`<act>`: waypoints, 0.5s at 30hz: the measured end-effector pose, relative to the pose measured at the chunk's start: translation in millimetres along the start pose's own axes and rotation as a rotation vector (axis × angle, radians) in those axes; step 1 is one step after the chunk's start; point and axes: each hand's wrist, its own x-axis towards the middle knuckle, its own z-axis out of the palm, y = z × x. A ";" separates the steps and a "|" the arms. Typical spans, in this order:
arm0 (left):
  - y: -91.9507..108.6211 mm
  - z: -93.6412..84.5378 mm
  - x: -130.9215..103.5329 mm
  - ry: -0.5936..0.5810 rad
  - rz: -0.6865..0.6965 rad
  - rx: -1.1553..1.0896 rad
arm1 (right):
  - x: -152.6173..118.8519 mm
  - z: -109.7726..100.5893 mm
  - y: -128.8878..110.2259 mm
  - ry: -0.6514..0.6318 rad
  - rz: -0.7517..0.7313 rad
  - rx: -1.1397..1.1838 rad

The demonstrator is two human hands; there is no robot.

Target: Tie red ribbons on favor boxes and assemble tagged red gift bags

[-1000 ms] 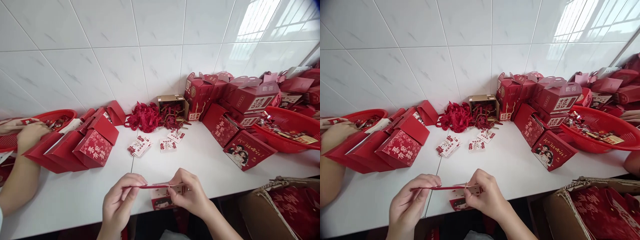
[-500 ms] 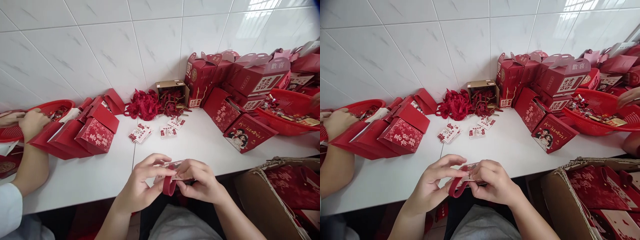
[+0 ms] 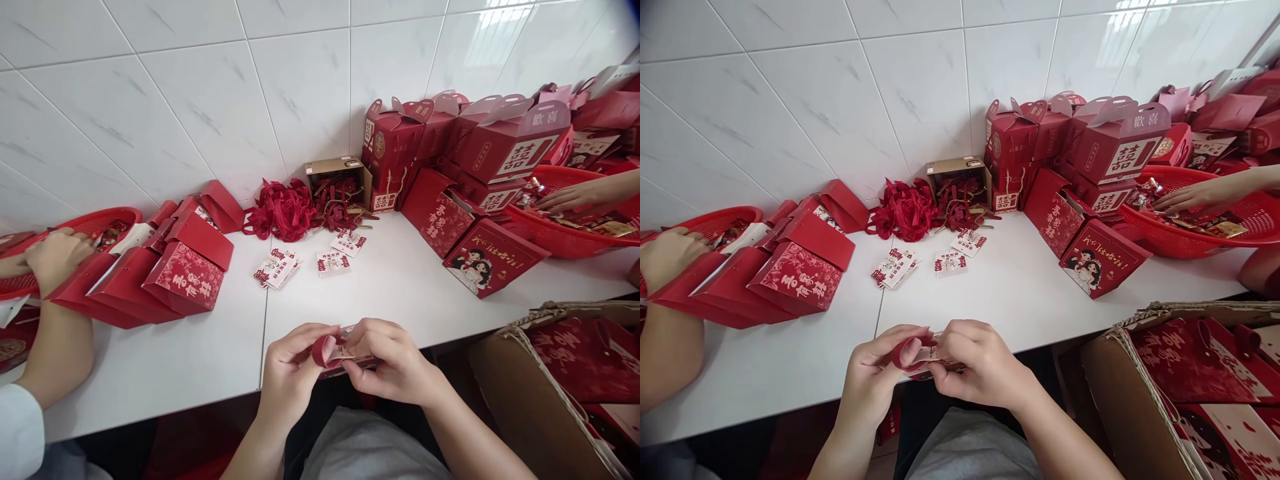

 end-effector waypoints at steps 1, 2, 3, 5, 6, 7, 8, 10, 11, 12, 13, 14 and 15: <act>-1.0 -1.2 0.2 -0.014 -0.014 -0.008 | -0.2 0.1 0.5 0.002 0.004 0.010; -2.4 -3.0 0.6 -0.038 -0.021 -0.008 | -0.6 0.2 1.0 0.003 0.008 0.023; -3.9 -5.1 1.3 -0.069 -0.020 0.000 | -1.0 0.3 1.6 0.004 0.012 0.036; -6.8 -9.8 2.9 -0.139 0.002 0.031 | -1.9 0.3 2.4 0.009 0.016 0.057; -8.0 -11.9 3.6 -0.168 0.016 0.046 | -2.4 0.3 2.6 0.011 0.015 0.060; -8.9 -13.9 4.1 -0.193 0.030 0.057 | -2.7 0.2 2.7 0.010 0.014 0.060; -9.7 -15.5 4.5 -0.210 0.044 0.064 | -2.9 0.0 2.7 0.010 0.014 0.058; -10.7 -17.6 4.5 -0.243 0.081 0.070 | -3.0 -0.3 2.4 0.010 0.017 0.055; -11.1 -18.3 4.4 -0.260 0.102 0.069 | -3.0 -0.4 2.3 0.012 0.018 0.055; -11.6 -18.6 4.3 -0.276 0.120 0.066 | -3.0 -0.6 2.2 0.014 0.017 0.057; -11.9 -18.8 4.3 -0.290 0.137 0.062 | -3.1 -0.7 2.2 0.015 0.017 0.058; -12.3 -18.9 4.4 -0.300 0.154 0.059 | -3.3 -0.9 2.2 0.014 0.018 0.059; -12.5 -19.1 4.7 -0.309 0.174 0.057 | -3.6 -1.0 2.4 0.014 0.020 0.061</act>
